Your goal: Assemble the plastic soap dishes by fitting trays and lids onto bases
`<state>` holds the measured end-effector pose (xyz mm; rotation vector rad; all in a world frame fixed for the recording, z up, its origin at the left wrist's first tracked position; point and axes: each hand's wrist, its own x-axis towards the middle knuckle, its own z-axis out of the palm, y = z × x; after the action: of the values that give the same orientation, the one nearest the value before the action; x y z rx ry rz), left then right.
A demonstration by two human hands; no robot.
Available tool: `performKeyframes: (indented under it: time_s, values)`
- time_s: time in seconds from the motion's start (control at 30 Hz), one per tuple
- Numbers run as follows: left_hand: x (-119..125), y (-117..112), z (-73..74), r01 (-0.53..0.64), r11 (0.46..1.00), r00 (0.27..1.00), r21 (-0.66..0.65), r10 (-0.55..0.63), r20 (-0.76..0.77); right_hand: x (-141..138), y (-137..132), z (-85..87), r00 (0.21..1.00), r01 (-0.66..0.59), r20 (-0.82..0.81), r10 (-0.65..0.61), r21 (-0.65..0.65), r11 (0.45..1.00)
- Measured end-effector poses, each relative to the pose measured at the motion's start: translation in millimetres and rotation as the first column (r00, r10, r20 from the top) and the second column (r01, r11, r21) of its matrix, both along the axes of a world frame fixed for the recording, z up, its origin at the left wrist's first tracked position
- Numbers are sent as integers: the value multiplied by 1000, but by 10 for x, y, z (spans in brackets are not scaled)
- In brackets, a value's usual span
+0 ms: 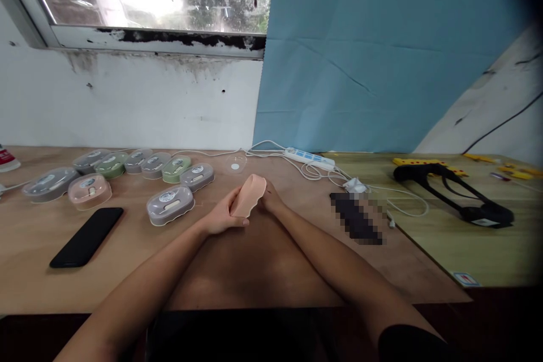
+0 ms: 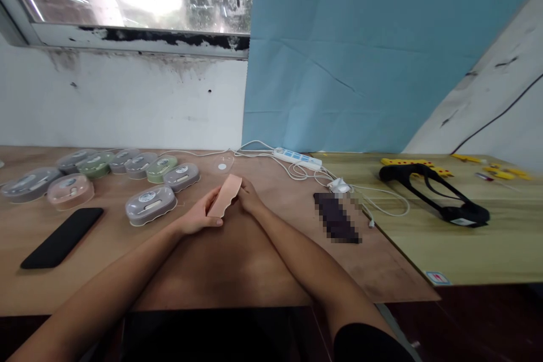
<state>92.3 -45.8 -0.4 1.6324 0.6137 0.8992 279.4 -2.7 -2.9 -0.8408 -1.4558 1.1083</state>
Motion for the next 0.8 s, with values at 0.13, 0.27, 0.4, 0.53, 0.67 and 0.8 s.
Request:
performKeyframes:
  time_s: [0.13,0.27,0.4,0.53,0.67,0.8]
  values:
    - [2,-8,82,109,989,984,-96,-94,151,11,46,-34,992,-94,-92,81,-143,985]
    - [-18,38,60,37,983,981,-182,-1,195,-48,57,-62,998,-33,-52,28,-111,993]
    - [-35,132,-33,-140,948,971,-286,189,150,95,201,-112,974,227,36,-225,-42,973]
    - [-78,228,-75,-270,862,947,-430,318,42,610,484,-189,757,569,297,-583,142,810]
    - [-108,258,-60,-322,828,941,-459,335,-57,1152,702,-231,593,662,446,-670,204,721]
    - [-44,265,-50,-388,841,920,-376,373,-115,1339,744,-250,502,740,477,-721,195,644]
